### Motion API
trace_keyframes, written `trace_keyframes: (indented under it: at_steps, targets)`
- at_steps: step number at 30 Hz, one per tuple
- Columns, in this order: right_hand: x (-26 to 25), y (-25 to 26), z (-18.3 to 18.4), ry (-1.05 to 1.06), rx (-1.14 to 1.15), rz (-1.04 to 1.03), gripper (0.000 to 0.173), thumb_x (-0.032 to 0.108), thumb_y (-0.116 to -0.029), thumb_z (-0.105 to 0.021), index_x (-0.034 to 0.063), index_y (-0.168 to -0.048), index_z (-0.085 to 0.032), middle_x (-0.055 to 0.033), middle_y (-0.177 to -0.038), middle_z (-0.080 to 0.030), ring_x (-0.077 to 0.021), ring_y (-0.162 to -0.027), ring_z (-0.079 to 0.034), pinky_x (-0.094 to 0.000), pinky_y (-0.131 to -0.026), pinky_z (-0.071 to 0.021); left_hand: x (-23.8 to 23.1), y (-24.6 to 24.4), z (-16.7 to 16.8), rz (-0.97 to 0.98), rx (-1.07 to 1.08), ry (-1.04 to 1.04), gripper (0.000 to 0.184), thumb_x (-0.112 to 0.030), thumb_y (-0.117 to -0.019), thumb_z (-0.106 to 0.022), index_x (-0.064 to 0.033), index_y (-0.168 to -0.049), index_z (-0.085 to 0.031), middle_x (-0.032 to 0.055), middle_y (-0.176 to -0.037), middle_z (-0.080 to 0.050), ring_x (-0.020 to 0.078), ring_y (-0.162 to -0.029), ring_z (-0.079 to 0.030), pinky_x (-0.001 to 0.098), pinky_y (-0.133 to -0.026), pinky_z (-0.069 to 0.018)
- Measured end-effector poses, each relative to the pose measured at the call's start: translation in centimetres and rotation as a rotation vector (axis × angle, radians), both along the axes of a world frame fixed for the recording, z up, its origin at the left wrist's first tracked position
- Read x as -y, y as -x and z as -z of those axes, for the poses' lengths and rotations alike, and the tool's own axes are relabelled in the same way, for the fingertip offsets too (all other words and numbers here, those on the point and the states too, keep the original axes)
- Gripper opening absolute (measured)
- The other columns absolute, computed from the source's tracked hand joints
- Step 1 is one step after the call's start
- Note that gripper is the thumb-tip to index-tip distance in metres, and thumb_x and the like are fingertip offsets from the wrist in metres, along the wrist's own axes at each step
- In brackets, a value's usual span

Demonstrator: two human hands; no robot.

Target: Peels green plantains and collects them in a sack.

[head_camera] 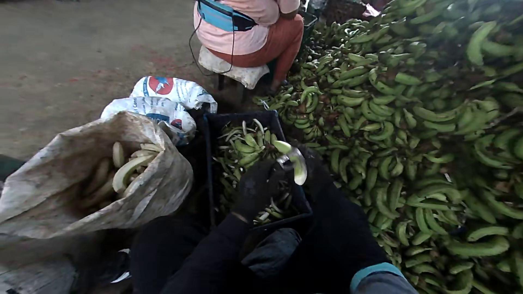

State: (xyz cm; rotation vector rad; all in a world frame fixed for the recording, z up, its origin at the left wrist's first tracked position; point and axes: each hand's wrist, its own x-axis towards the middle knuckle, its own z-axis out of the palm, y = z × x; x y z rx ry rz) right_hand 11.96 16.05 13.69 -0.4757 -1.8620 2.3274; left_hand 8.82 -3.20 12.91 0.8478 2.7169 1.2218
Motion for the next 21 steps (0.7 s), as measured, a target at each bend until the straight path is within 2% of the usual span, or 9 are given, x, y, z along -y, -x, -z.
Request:
trace_keyframes:
  at_steps: [1,4,6,9,11,13,15,17,21]
  targets:
    - [0.3,-0.1,0.1,-0.009,-0.001,-0.016,0.030,0.025,-0.1098,-0.041,0.0103,-0.126,-0.061,0.0011,-0.094,-0.067,-0.0029,-0.077,-0.063,-0.0210,-0.067,-0.0554,0.3,1.0,-0.2,-0.073,0.041,0.012,0.041,-0.037,-0.1046,-0.056,-0.0080,-0.133,-0.063,0.0174,-0.120,-0.068,0.0334,-0.108,-0.068,0.0567,-0.095,-0.0539]
    - [0.8,-0.6,-0.8,0.104,0.006,-0.048,0.030,0.027,-0.1096,-0.042,0.0108,-0.122,-0.063,0.0004,-0.087,-0.068,-0.0041,-0.068,-0.063,-0.0198,-0.059,-0.0556,2.2,3.4,-0.7,-0.213,0.080,-0.076,0.040,-0.034,-0.1064,-0.054,-0.0047,-0.133,-0.060,0.0196,-0.122,-0.066,0.0345,-0.108,-0.067,0.0583,-0.094,-0.0529]
    - [0.3,-0.7,-1.0,0.132,0.000,-0.035,0.029,0.028,-0.1098,-0.041,0.0120,-0.122,-0.062,-0.0002,-0.085,-0.067,-0.0058,-0.066,-0.063,-0.0212,-0.058,-0.0556,3.3,3.4,-1.7,-0.202,0.128,-0.143,0.038,-0.036,-0.1076,-0.051,-0.0070,-0.131,-0.058,0.0159,-0.111,-0.067,0.0281,-0.094,-0.068,0.0532,-0.083,-0.0567]
    - [-0.8,-0.6,-0.4,0.119,-0.023,0.025,0.030,0.032,-0.1092,-0.043,0.0122,-0.119,-0.063,-0.0013,-0.083,-0.067,-0.0072,-0.064,-0.063,-0.0225,-0.054,-0.0551,3.5,2.1,-2.3,0.033,0.221,-0.227,0.037,-0.035,-0.1075,-0.050,-0.0075,-0.129,-0.062,0.0097,-0.101,-0.068,0.0175,-0.082,-0.066,0.0416,-0.074,-0.0575]
    - [-1.5,-0.8,-0.1,0.033,-0.059,0.013,0.028,0.029,-0.1097,-0.041,0.0147,-0.122,-0.061,0.0034,-0.092,-0.067,-0.0028,-0.074,-0.063,-0.0202,-0.065,-0.0557,2.7,0.4,-2.5,0.214,0.324,-0.274,0.037,-0.033,-0.1070,-0.050,-0.0064,-0.129,-0.064,0.0051,-0.101,-0.068,0.0095,-0.082,-0.064,0.0319,-0.075,-0.0563]
    - [-1.5,-0.7,0.4,0.095,-0.065,0.022,0.026,0.032,-0.1087,-0.044,0.0154,-0.117,-0.063,0.0033,-0.089,-0.067,-0.0035,-0.074,-0.064,-0.0211,-0.064,-0.0562,1.8,-0.9,-1.6,0.350,0.365,-0.307,0.036,-0.034,-0.1066,-0.052,-0.0064,-0.126,-0.065,0.0028,-0.100,-0.069,0.0062,-0.082,-0.065,0.0279,-0.076,-0.0572]
    - [-1.7,-0.6,1.3,0.166,-0.075,-0.023,0.029,0.034,-0.1083,-0.044,0.0156,-0.119,-0.063,0.0009,-0.090,-0.068,-0.0062,-0.074,-0.065,-0.0235,-0.065,-0.0571,1.0,-1.4,-0.5,0.403,0.339,-0.323,0.035,-0.035,-0.1058,-0.053,-0.0070,-0.123,-0.066,0.0022,-0.097,-0.069,0.0067,-0.081,-0.065,0.0278,-0.075,-0.0577]
    - [-1.5,-0.9,1.9,0.186,-0.097,-0.049,0.028,0.028,-0.1087,-0.042,0.0141,-0.122,-0.062,0.0002,-0.095,-0.069,-0.0065,-0.080,-0.066,-0.0236,-0.070,-0.0575,0.7,-1.2,0.0,0.349,0.251,-0.247,0.034,-0.034,-0.1050,-0.054,-0.0067,-0.120,-0.066,0.0050,-0.099,-0.067,0.0103,-0.084,-0.065,0.0310,-0.078,-0.0570]
    - [0.0,-0.8,1.0,0.029,-0.028,-0.013,0.028,0.024,-0.1094,-0.042,0.0100,-0.121,-0.062,0.0014,-0.095,-0.068,-0.0037,-0.081,-0.064,-0.0223,-0.072,-0.0560,0.0,0.2,0.9,0.006,0.055,-0.036,0.041,-0.033,-0.1020,-0.060,-0.0043,-0.130,-0.066,0.0181,-0.121,-0.068,0.0319,-0.112,-0.066,0.0526,-0.100,-0.0518]
